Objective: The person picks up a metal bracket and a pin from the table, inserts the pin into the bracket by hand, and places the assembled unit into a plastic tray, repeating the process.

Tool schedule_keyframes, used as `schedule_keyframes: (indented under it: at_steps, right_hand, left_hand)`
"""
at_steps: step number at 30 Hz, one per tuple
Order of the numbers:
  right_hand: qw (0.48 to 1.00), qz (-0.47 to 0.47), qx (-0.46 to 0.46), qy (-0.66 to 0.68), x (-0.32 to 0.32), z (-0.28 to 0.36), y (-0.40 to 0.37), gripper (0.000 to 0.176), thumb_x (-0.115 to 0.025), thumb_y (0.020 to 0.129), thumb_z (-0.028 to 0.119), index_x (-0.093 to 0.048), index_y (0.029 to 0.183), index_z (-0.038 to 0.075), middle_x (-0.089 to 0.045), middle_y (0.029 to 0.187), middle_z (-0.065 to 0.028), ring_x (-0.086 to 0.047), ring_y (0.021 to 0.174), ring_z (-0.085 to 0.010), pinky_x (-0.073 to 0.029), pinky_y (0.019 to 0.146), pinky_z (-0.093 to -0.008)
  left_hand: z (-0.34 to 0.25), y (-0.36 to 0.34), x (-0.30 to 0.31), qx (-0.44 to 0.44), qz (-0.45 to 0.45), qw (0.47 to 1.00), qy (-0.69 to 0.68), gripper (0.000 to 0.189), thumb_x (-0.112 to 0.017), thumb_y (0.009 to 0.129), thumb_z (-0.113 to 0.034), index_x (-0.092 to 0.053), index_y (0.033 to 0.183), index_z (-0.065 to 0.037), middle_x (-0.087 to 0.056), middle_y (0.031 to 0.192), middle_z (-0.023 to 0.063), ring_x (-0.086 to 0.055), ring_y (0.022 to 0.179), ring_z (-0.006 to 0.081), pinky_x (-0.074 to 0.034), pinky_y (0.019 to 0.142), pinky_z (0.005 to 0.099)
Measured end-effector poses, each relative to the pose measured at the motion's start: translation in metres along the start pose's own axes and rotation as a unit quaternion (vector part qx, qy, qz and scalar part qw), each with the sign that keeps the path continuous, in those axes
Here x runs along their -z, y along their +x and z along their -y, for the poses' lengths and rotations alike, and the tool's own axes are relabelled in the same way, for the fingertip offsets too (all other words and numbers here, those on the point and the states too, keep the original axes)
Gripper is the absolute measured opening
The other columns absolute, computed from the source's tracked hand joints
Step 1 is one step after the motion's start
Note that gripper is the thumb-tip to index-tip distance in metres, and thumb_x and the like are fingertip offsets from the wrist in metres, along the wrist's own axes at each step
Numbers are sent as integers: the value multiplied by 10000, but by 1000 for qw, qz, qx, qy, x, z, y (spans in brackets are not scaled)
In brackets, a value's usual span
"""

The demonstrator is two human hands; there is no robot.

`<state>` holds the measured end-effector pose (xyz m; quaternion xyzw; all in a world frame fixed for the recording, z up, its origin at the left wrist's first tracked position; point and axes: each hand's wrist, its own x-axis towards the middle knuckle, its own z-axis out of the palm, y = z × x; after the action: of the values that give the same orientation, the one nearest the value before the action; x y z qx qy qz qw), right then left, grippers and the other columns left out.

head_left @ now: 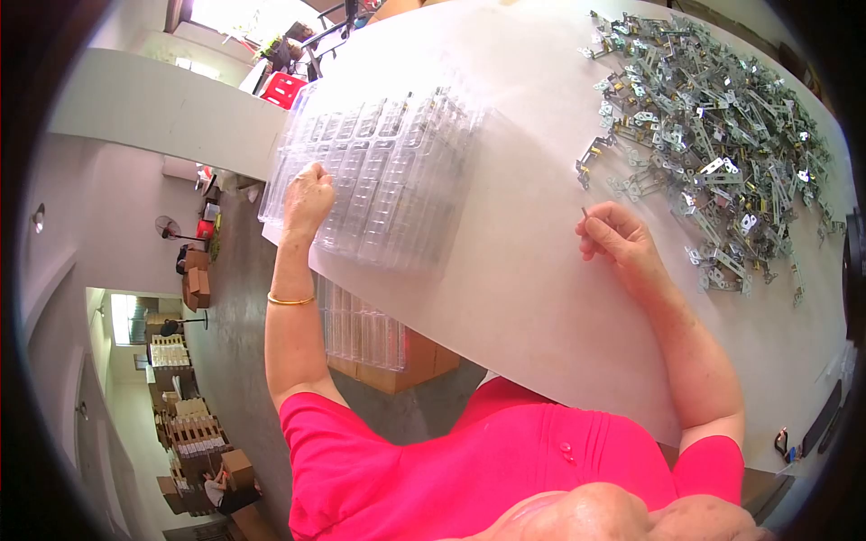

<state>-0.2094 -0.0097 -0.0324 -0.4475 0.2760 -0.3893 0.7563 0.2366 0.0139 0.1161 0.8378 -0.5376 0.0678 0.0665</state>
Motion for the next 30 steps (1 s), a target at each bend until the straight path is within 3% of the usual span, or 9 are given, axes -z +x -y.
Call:
schedule_keyframes:
  at_steps: [15,24,30]
  right_hand:
    - [1000,-2,9,1,-2,-1,-1,129,-618,998,217,-652,996,93,-673,926,-5,-604,785,-97,-489,716,-262]
    - [1000,-5,1,-10,-2,0,-1,118,-626,992,217,-657,990,103,-677,907,-4,-611,773,-95,-484,706,-254]
    - [1000,3,4,7,2,-3,2,138,-626,997,195,-660,1004,62,-665,930,-15,-618,789,-90,-523,719,-271]
  left_hand:
    - [1,1,6,-16,32,999,23,213,-551,875,-171,-647,933,10,-687,914,252,-653,931,428,-490,834,484]
    - [-10,-4,22,-11,91,996,10,375,-642,862,-303,-681,1034,28,-709,923,234,-684,924,373,-506,852,453]
    - [5,8,9,-59,-28,998,10,485,-595,942,-353,-612,1229,37,-655,1131,269,-643,1037,396,-481,927,448]
